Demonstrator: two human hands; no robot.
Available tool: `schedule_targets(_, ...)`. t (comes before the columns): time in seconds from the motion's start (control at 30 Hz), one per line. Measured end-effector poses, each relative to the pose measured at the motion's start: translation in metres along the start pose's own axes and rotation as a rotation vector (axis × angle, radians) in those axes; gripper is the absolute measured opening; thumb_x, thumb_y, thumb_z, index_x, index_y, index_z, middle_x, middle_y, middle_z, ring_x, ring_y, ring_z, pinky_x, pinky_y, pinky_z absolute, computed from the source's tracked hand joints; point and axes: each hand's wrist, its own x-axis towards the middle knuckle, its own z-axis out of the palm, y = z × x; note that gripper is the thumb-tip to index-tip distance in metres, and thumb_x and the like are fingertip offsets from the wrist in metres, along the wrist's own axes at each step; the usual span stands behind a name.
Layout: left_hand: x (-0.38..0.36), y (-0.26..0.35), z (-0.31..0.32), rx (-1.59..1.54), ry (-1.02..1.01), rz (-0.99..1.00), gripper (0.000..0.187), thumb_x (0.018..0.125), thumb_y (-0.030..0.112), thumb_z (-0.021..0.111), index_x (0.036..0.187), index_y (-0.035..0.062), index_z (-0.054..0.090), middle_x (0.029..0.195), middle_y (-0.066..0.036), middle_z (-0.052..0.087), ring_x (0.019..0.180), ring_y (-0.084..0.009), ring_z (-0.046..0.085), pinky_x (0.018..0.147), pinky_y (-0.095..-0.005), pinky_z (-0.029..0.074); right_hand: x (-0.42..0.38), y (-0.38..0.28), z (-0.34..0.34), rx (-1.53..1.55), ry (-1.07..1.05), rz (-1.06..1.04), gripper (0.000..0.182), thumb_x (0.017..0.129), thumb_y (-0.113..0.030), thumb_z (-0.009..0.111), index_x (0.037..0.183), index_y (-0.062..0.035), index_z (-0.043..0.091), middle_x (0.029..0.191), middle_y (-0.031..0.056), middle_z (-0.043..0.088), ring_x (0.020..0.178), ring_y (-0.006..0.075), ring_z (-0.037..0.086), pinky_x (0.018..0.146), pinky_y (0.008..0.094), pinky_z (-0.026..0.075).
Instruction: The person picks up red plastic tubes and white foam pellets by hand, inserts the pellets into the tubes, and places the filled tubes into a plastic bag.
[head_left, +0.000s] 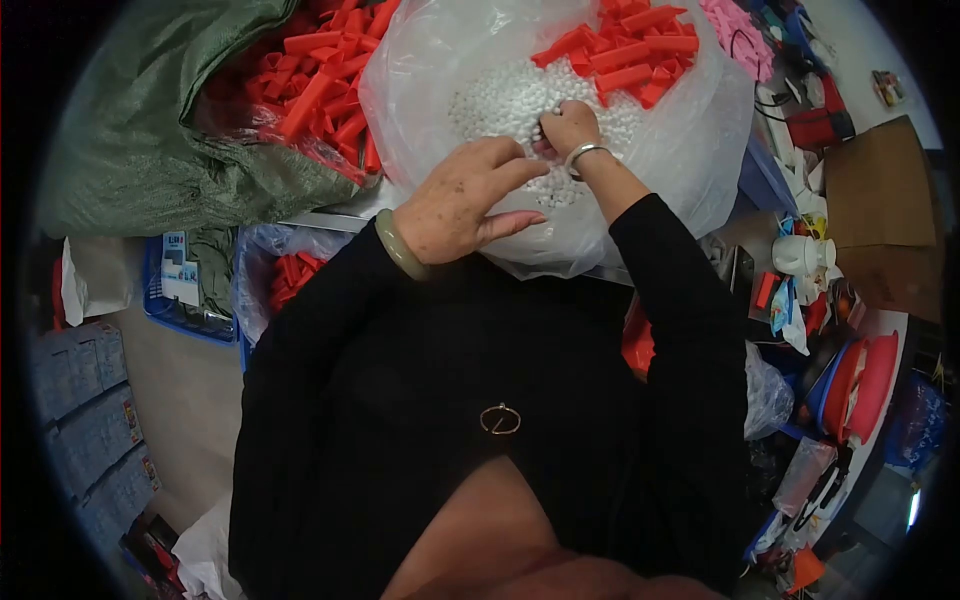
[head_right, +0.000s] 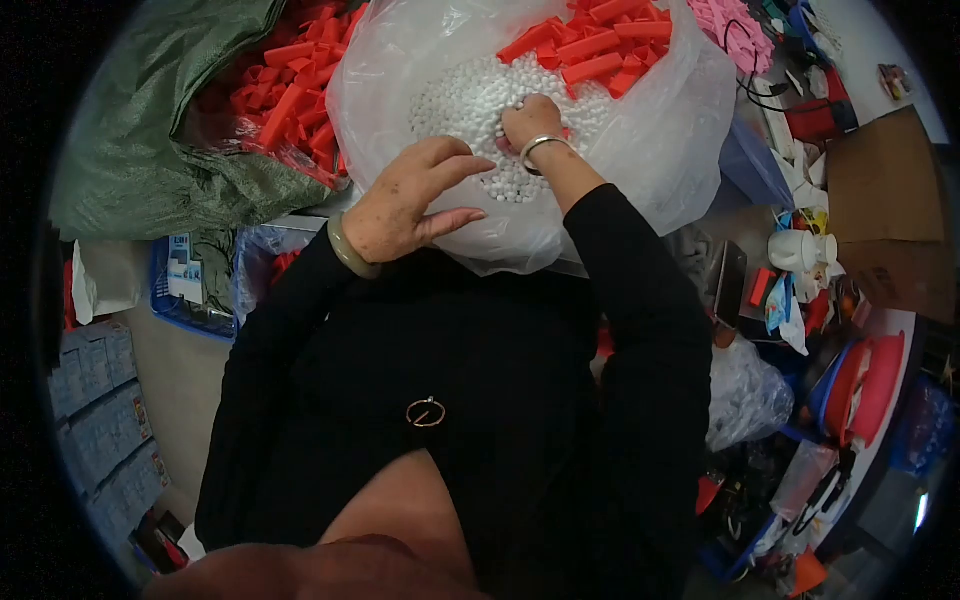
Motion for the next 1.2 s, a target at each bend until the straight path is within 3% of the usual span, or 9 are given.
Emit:
schedule_targets(0.1,0.002,-0.009,-0.017,-0.002,-0.017,-0.114,0.039,0.084,0.015,0.068,0.12,0.0041,0.056,0.111,-0.015,0.054,0.103,-0.0329,0.054,0.087,-0.0379,0.046,0.007,0.012,0.0,0.245,-0.105,0.005,0.015,0.087,-0.01,0.054,0.087,0.0035,0.061,0.077,0.0111,0.066,0.058,0.015,0.062,0.053,0.0253,0.05)
schedule_targets(0.2,0.004,-0.019,-0.021,-0.06,-0.01,-0.188,0.036,0.084,0.01,0.066,0.118,0.003,0.056,0.109,-0.015,0.055,0.1,-0.0326,0.056,0.085,-0.0367,0.047,-0.009,-0.004,-0.022,0.504,-0.274,0.043,0.014,0.09,-0.012,0.056,0.088,0.0005,0.062,0.076,0.0079,0.066,0.059,0.0098,0.058,0.052,0.0217,0.044)
schedule_targets(0.3,0.011,-0.023,-0.014,-0.013,0.076,-0.164,0.031,0.084,0.014,0.066,0.112,0.0032,0.056,0.1,-0.014,0.057,0.092,-0.033,0.056,0.079,-0.0383,0.047,-0.015,-0.007,-0.035,0.598,-0.331,-0.028,0.014,0.09,-0.014,0.059,0.087,-0.0006,0.062,0.077,0.0078,0.068,0.06,0.0089,0.06,0.05,0.02,0.041)
schedule_targets(0.53,0.027,-0.037,0.009,-0.038,0.13,-0.288,0.04,0.083,0.012,0.066,0.12,0.004,0.054,0.107,-0.014,0.055,0.095,-0.0336,0.056,0.081,-0.0391,0.047,-0.046,-0.02,-0.055,0.723,-0.488,-0.122,0.016,0.092,-0.018,0.062,0.099,-0.0044,0.061,0.081,0.0052,0.066,0.06,0.0053,0.054,0.049,0.0175,0.036)
schedule_targets(0.7,0.038,-0.043,0.022,-0.078,0.145,-0.174,0.039,0.083,0.011,0.065,0.119,0.0046,0.053,0.108,-0.014,0.056,0.097,-0.0343,0.056,0.083,-0.0395,0.047,-0.056,-0.022,-0.059,0.748,-0.587,-0.172,0.015,0.092,-0.018,0.062,0.099,-0.0045,0.061,0.079,0.0042,0.065,0.059,0.005,0.053,0.049,0.0176,0.035)
schedule_targets(0.8,0.036,-0.046,0.023,-0.159,0.024,-0.249,0.027,0.085,0.01,0.062,0.109,0.0033,0.053,0.101,-0.015,0.057,0.094,-0.0345,0.057,0.08,-0.04,0.046,-0.061,-0.026,-0.059,0.58,-0.526,-0.178,0.015,0.091,-0.015,0.063,0.101,-0.0037,0.061,0.078,0.0027,0.064,0.059,0.0045,0.051,0.051,0.0178,0.037)
schedule_targets(1.03,0.036,-0.036,0.025,-0.224,0.006,-0.353,0.015,0.089,0.01,0.058,0.099,0.0025,0.05,0.089,-0.016,0.055,0.081,-0.0338,0.055,0.072,-0.0394,0.045,-0.08,-0.032,-0.054,0.081,-0.096,-0.573,0.018,0.087,-0.009,0.064,0.1,0.0017,0.062,0.08,0.0053,0.062,0.068,0.0097,0.056,0.06,0.0234,0.045)
schedule_targets(1.1,0.036,-0.036,0.025,-0.317,-0.002,-0.435,0.014,0.093,0.007,0.056,0.105,0.0029,0.049,0.083,-0.008,0.051,0.074,-0.0164,0.05,0.068,-0.0294,0.044,-0.08,-0.033,-0.055,0.069,-0.066,-0.621,0.017,0.086,-0.009,0.064,0.101,0.0015,0.062,0.084,0.0062,0.062,0.071,0.0098,0.057,0.061,0.0238,0.045)
schedule_targets(1.2,0.037,-0.032,0.023,-0.398,0.027,-0.422,0.013,0.095,0.009,0.055,0.104,0.003,0.049,0.081,-0.006,0.051,0.073,-0.0129,0.049,0.066,-0.0274,0.042,-0.077,-0.03,-0.057,-0.017,0.054,-0.728,0.017,0.087,-0.007,0.062,0.102,0.0017,0.063,0.091,0.0081,0.063,0.075,0.0112,0.057,0.064,0.0238,0.046)
